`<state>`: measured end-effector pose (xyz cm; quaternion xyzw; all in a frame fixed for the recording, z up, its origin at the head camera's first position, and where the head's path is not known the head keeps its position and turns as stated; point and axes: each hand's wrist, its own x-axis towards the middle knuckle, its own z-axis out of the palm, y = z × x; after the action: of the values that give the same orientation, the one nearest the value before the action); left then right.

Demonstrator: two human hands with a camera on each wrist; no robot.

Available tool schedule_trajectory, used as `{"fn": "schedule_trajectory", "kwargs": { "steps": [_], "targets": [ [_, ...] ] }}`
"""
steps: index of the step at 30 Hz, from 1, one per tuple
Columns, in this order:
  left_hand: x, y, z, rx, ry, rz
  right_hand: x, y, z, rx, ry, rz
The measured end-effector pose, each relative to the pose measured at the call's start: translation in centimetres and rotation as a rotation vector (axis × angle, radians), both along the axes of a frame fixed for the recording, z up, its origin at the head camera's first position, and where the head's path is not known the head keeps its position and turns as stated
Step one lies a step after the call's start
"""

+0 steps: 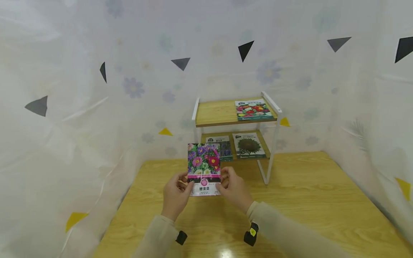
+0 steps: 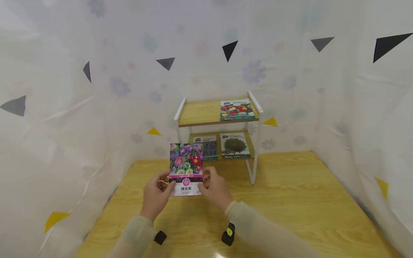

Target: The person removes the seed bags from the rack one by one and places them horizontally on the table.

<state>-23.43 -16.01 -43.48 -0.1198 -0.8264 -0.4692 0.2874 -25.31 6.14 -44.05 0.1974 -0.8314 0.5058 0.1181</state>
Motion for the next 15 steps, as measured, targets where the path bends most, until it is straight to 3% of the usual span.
{"fn": "schedule_trajectory", "kwargs": {
  "steps": [3,9,15],
  "targets": [
    [0.8,-0.9,-1.2,0.003,-0.044,0.044,0.2,-0.8,-1.5,-0.004,-0.032,0.054],
    [2.2,-2.6,-3.6,-0.001,-0.222,0.116,0.8,-2.5,-4.3,-0.078,-0.177,0.162],
    [2.8,-4.1,-5.2,-0.072,-0.349,0.160,0.9,-4.3,-7.5,-0.087,-0.294,0.174]
  ]
}}
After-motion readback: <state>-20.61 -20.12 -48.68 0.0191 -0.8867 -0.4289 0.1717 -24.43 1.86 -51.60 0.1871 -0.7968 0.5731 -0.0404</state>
